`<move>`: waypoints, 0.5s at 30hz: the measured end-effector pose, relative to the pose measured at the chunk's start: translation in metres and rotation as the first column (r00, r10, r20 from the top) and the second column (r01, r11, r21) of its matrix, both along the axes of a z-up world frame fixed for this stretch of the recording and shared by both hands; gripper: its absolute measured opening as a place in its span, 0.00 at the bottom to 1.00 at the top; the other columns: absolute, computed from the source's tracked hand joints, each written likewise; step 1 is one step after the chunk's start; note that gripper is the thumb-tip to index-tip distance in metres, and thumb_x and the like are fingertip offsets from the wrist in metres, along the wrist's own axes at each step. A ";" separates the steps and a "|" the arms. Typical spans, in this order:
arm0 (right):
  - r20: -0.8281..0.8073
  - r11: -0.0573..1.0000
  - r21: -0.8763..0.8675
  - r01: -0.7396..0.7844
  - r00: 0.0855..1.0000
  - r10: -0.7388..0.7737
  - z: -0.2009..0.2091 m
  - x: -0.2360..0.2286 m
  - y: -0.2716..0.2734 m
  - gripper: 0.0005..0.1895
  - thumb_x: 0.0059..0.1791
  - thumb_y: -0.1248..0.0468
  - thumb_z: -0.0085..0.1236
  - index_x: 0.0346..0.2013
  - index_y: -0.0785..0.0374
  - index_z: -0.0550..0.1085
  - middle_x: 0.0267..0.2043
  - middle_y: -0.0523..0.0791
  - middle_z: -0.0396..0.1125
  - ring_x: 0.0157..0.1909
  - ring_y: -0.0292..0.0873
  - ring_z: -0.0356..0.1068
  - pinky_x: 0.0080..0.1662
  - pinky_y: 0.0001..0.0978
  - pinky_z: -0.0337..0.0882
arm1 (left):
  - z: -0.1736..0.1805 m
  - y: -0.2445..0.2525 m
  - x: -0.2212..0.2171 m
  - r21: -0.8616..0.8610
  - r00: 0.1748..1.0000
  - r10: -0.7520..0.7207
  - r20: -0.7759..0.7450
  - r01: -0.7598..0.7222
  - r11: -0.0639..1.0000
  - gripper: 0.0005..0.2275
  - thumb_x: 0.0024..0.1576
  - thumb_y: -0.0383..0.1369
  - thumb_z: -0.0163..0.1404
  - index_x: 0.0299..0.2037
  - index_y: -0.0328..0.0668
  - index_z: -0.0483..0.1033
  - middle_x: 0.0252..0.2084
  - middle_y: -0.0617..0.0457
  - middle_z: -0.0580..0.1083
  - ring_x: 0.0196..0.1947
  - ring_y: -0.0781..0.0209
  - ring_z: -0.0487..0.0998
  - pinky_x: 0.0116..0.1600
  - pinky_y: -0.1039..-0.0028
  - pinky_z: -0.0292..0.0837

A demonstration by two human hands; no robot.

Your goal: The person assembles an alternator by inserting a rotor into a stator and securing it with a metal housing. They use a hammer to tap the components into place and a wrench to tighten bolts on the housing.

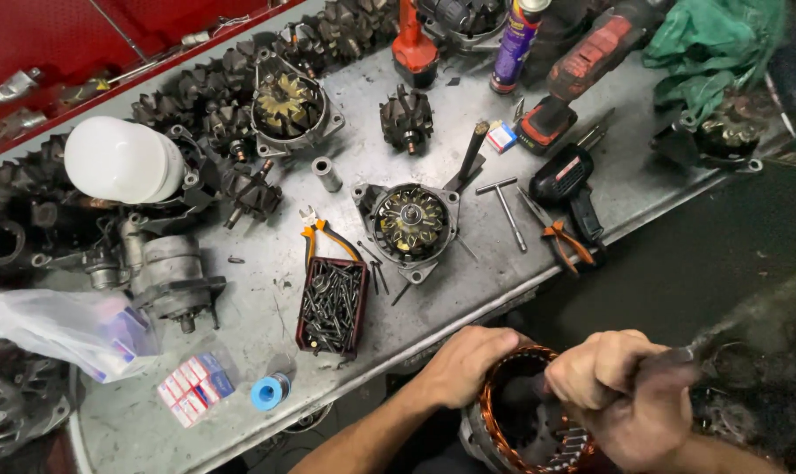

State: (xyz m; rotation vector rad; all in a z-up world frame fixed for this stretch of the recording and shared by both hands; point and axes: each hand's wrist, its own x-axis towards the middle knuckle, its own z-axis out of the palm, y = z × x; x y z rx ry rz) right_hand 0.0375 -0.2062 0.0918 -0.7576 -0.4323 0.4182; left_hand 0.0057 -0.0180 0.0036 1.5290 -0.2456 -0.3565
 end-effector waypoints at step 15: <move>0.071 0.965 0.145 -0.218 0.975 0.209 -0.027 0.003 -0.022 0.20 0.56 0.55 0.61 0.26 0.63 0.70 0.12 0.48 0.60 0.11 0.44 0.46 0.17 0.41 0.48 | -0.004 0.005 0.003 0.004 0.999 0.021 -0.045 -0.021 1.000 0.27 0.62 0.46 0.32 0.49 0.29 0.79 0.48 0.43 0.80 0.45 0.51 0.79 0.56 0.67 0.70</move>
